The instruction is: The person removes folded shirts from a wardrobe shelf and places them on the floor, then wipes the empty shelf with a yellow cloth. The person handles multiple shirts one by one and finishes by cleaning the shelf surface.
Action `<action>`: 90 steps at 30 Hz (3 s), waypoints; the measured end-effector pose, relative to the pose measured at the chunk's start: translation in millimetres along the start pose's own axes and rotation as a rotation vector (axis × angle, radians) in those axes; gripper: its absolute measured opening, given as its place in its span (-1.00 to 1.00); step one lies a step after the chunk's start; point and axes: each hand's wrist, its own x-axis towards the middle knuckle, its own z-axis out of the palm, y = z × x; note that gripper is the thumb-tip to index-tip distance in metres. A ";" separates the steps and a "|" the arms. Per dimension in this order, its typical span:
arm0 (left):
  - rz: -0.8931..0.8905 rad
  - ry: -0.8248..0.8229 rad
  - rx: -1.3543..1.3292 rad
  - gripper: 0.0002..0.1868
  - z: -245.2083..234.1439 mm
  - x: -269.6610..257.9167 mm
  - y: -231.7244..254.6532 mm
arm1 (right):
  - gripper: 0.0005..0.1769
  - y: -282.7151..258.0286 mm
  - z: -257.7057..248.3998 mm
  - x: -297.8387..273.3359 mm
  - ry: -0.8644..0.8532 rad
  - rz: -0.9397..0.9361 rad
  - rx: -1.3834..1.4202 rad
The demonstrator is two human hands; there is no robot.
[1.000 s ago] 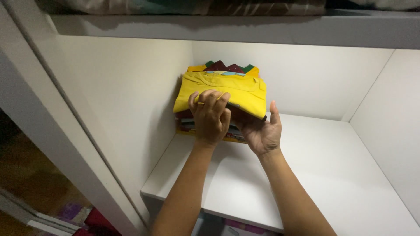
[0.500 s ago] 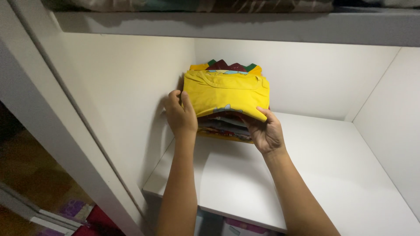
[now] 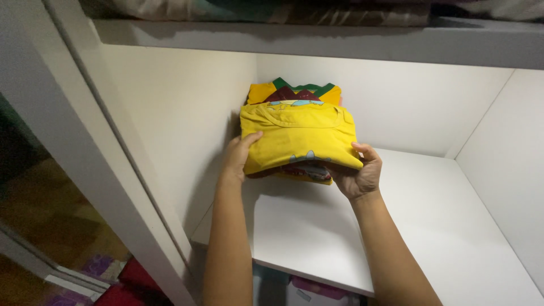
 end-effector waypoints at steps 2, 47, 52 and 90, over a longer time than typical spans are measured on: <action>-0.038 -0.091 -0.058 -0.46 -1.6 -3.9 -1.8 | -0.27 -6.4 5.0 -10.1 0.049 0.014 0.003; -0.118 -0.017 -0.086 -0.44 -127.5 -389.4 23.2 | -0.41 78.1 110.6 -293.8 0.223 0.537 -0.408; -0.060 0.068 -0.069 -0.44 -181.4 -435.1 38.1 | -0.36 131.5 142.2 -281.5 0.070 0.687 -0.444; -0.175 1.035 0.795 -0.35 -409.4 -489.1 -101.1 | -0.43 551.2 27.4 -142.0 -0.514 0.492 -1.172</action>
